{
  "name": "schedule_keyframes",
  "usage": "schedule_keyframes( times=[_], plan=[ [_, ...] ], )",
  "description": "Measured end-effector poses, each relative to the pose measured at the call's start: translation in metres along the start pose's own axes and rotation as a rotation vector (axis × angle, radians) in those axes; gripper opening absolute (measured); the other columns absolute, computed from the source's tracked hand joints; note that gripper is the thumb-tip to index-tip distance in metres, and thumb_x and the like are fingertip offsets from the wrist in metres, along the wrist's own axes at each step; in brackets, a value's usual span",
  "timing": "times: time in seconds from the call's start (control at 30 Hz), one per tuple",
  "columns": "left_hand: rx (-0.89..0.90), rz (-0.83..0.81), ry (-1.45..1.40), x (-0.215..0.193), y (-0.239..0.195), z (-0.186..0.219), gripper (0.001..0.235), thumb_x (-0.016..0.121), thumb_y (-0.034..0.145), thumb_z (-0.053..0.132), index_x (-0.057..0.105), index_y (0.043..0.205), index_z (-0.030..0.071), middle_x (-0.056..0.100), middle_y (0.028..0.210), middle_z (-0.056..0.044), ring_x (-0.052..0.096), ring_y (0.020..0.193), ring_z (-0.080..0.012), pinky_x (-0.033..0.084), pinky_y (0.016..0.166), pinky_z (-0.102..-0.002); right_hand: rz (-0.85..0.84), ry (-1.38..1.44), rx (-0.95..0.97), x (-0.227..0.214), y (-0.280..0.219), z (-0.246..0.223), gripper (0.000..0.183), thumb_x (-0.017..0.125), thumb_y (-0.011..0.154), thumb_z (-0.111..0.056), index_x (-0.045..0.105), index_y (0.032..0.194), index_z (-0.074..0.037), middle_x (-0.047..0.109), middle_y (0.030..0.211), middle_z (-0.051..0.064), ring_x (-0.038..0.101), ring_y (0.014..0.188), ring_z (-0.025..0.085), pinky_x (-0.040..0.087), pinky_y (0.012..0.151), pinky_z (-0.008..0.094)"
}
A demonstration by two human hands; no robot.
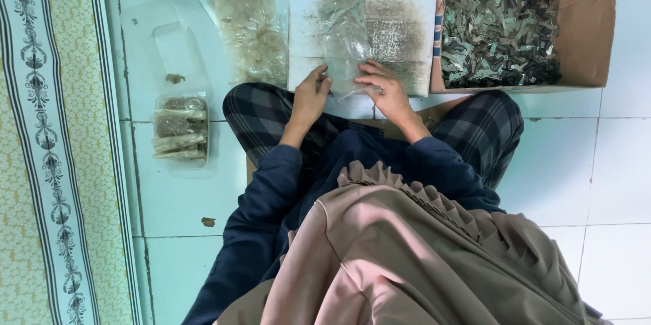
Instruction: Sorting small metal components from a cardboard box and placing them into small plastic bags.
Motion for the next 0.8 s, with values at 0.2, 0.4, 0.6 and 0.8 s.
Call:
schedule_keyframes(
  times=[0.2, 0.4, 0.6, 0.8],
  plan=[
    [0.009, -0.010, -0.025, -0.006, -0.012, 0.020, 0.042, 0.049, 0.109, 0.009, 0.050, 0.150, -0.002, 0.063, 0.130, -0.032, 0.073, 0.106, -0.0390, 0.062, 0.087, -0.051, 0.055, -0.041, 0.066, -0.010, -0.002, 0.012, 0.031, 0.078, 0.085, -0.001, 0.081, 0.112, -0.017, 0.073, 0.125, 0.012, 0.063, 0.123, 0.038, 0.048, 0.105, 0.051],
    [0.320, -0.093, 0.457, 0.008, -0.016, 0.056, 0.075, 0.058, 0.095, -0.014, 0.038, 0.161, 0.016, 0.026, 0.165, -0.024, 0.030, 0.148, -0.0541, 0.042, 0.113, -0.070, 0.023, 0.000, 0.016, -0.010, 0.001, -0.006, 0.024, 0.078, 0.088, -0.004, 0.081, 0.108, -0.016, 0.077, 0.116, 0.009, 0.068, 0.116, 0.035, 0.052, 0.100, 0.047],
    [0.424, -0.090, 0.374, 0.018, -0.012, 0.058, 0.042, 0.067, 0.097, -0.003, 0.071, 0.132, 0.018, 0.068, 0.136, -0.013, 0.057, 0.133, -0.0369, 0.049, 0.111, -0.049, 0.001, 0.183, 0.128, -0.010, 0.005, -0.014, 0.020, 0.075, 0.090, 0.001, 0.079, 0.109, -0.006, 0.077, 0.110, 0.016, 0.071, 0.108, 0.037, 0.054, 0.093, 0.048],
    [0.178, 0.070, -0.011, -0.006, 0.010, 0.026, 0.019, 0.069, 0.105, 0.024, 0.079, 0.112, 0.010, 0.079, 0.106, -0.014, 0.073, 0.106, -0.0336, 0.058, 0.091, -0.048, 0.145, 0.183, 0.327, -0.007, 0.020, 0.036, 0.010, 0.079, 0.095, -0.010, 0.080, 0.105, -0.008, 0.077, 0.087, 0.015, 0.075, 0.089, 0.023, 0.059, 0.068, 0.038]
  ],
)
Point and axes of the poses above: each hand's wrist, its own y-axis towards the middle knuckle, its own x-axis out of the palm, z = x × y, the point moved 10 cm from there along y, towards the middle knuckle
